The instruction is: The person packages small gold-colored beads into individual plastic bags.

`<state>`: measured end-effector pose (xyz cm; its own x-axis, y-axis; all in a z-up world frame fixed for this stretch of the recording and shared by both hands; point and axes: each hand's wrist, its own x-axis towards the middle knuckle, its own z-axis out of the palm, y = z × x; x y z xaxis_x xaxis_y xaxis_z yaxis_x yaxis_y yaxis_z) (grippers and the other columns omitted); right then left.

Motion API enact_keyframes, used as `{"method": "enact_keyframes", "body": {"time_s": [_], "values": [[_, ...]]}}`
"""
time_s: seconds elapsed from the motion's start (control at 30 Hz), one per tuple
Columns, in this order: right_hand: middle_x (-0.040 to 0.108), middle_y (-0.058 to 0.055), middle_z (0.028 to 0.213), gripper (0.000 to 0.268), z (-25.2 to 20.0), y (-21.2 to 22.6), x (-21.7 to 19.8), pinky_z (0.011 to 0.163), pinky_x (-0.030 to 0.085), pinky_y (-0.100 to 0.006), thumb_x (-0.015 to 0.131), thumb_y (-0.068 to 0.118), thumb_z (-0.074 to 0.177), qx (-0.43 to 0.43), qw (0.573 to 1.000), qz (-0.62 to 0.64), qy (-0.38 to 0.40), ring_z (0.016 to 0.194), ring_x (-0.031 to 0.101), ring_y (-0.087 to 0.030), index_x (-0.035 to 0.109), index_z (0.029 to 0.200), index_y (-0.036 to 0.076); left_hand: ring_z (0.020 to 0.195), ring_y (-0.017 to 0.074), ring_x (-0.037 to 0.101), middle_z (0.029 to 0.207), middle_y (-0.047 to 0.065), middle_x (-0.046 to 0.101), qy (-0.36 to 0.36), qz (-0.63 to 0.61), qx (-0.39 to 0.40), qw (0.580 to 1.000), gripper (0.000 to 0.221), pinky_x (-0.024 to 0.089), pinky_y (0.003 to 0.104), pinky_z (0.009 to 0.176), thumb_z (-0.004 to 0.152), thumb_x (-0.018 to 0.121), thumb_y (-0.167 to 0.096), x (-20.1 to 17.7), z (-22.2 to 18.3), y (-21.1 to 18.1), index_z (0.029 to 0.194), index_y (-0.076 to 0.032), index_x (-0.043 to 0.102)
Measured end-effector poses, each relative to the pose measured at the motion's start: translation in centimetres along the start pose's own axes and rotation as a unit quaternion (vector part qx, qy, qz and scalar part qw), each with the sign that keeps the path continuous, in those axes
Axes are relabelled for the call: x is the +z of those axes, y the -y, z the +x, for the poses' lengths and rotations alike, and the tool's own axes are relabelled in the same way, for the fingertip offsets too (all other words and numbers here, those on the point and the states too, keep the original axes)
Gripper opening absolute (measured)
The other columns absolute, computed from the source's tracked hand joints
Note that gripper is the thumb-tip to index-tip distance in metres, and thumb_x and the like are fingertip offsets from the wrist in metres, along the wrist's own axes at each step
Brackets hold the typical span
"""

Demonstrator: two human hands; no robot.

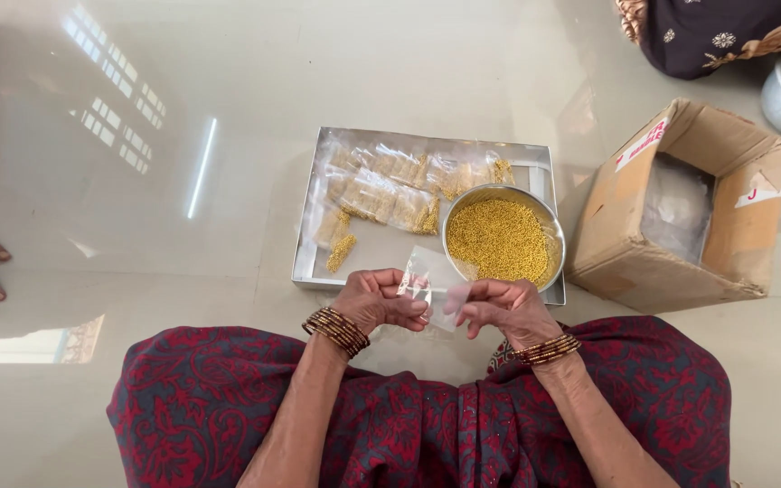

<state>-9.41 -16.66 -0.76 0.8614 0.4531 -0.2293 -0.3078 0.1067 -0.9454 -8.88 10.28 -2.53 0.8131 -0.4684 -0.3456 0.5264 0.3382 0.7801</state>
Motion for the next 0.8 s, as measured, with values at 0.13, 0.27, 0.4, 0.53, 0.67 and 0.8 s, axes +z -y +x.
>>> {"method": "enact_keyframes", "body": {"time_s": [0.13, 0.27, 0.4, 0.53, 0.67, 0.8], "values": [[0.08, -0.013, 0.093, 0.027, 0.0, -0.5, 0.1, 0.063, 0.061, -0.028, 0.076, 0.014, 0.088, 0.001, 0.999, -0.029, -0.026, 0.078, 0.073, -0.016, 0.078, 0.106, -0.005, 0.077, 0.0243, 0.077, 0.093, 0.016, 0.078, 0.027, -0.006, -0.009, 1.0, 0.036, 0.068, 0.039, 0.072, 0.078, 0.081, 0.001, 0.2, 0.1, 0.4, 0.111, 0.006, 0.069], [0.075, -0.008, 0.079, 0.019, 0.1, -0.1, -0.1, 0.058, 0.056, -0.027, 0.078, 0.017, 0.087, -0.026, 0.996, -0.059, -0.063, 0.068, 0.067, -0.013, 0.079, 0.09, -0.002, 0.082, 0.025, 0.078, 0.094, 0.016, 0.078, 0.029, -0.024, -0.043, 0.998, 0.027, 0.068, 0.039, 0.075, 0.085, 0.08, -0.007, 0.3, 0.8, 0.5, 0.105, 0.008, 0.07], [0.068, -0.004, 0.069, 0.023, 0.1, -0.1, -0.4, 0.054, 0.05, -0.025, 0.08, 0.021, 0.086, -0.028, 0.993, -0.079, -0.079, 0.06, 0.06, -0.01, 0.073, 0.077, 0.001, 0.086, 0.0228, 0.078, 0.097, 0.016, 0.08, 0.05, -0.007, -0.045, 0.998, 0.026, 0.067, 0.035, 0.079, 0.091, 0.076, -0.018, 0.6, 0.9, 0.3, 0.105, 0.004, 0.074], [0.065, -0.002, 0.066, 0.026, 0.3, -0.6, -0.3, 0.05, 0.047, -0.024, 0.082, 0.023, 0.084, -0.017, 0.993, -0.083, -0.084, 0.057, 0.057, -0.008, 0.069, 0.073, 0.004, 0.086, 0.0198, 0.077, 0.097, 0.014, 0.08, 0.044, 0.02, -0.055, 0.997, 0.025, 0.065, 0.033, 0.076, 0.092, 0.075, -0.018, 1.1, 1.0, 0.7, 0.106, 0.002, 0.075], [0.064, -0.001, 0.065, 0.029, 0.8, -2.2, -1.5, 0.044, 0.044, -0.022, 0.083, 0.024, 0.084, -0.032, 0.992, -0.095, -0.08, 0.054, 0.055, -0.007, 0.065, 0.071, 0.005, 0.074, 0.0195, 0.076, 0.09, 0.014, 0.079, -0.024, 0.025, -0.024, 0.999, 0.027, 0.065, 0.032, 0.066, 0.084, 0.082, -0.021, 0.9, 2.3, 2.1, 0.097, 0.002, 0.076], [0.064, 0.0, 0.068, 0.033, 1.3, -2.3, -2.1, 0.041, 0.042, -0.021, 0.086, 0.022, 0.083, -0.079, 0.979, -0.152, -0.11, 0.052, 0.054, -0.005, 0.063, 0.069, 0.004, 0.064, 0.0158, 0.069, 0.078, 0.014, 0.078, -0.298, 0.248, 0.166, 0.907, 0.03, 0.058, 0.029, 0.058, 0.079, 0.089, -0.024, 2.2, 2.5, 2.6, 0.09, 0.002, 0.078]]}}
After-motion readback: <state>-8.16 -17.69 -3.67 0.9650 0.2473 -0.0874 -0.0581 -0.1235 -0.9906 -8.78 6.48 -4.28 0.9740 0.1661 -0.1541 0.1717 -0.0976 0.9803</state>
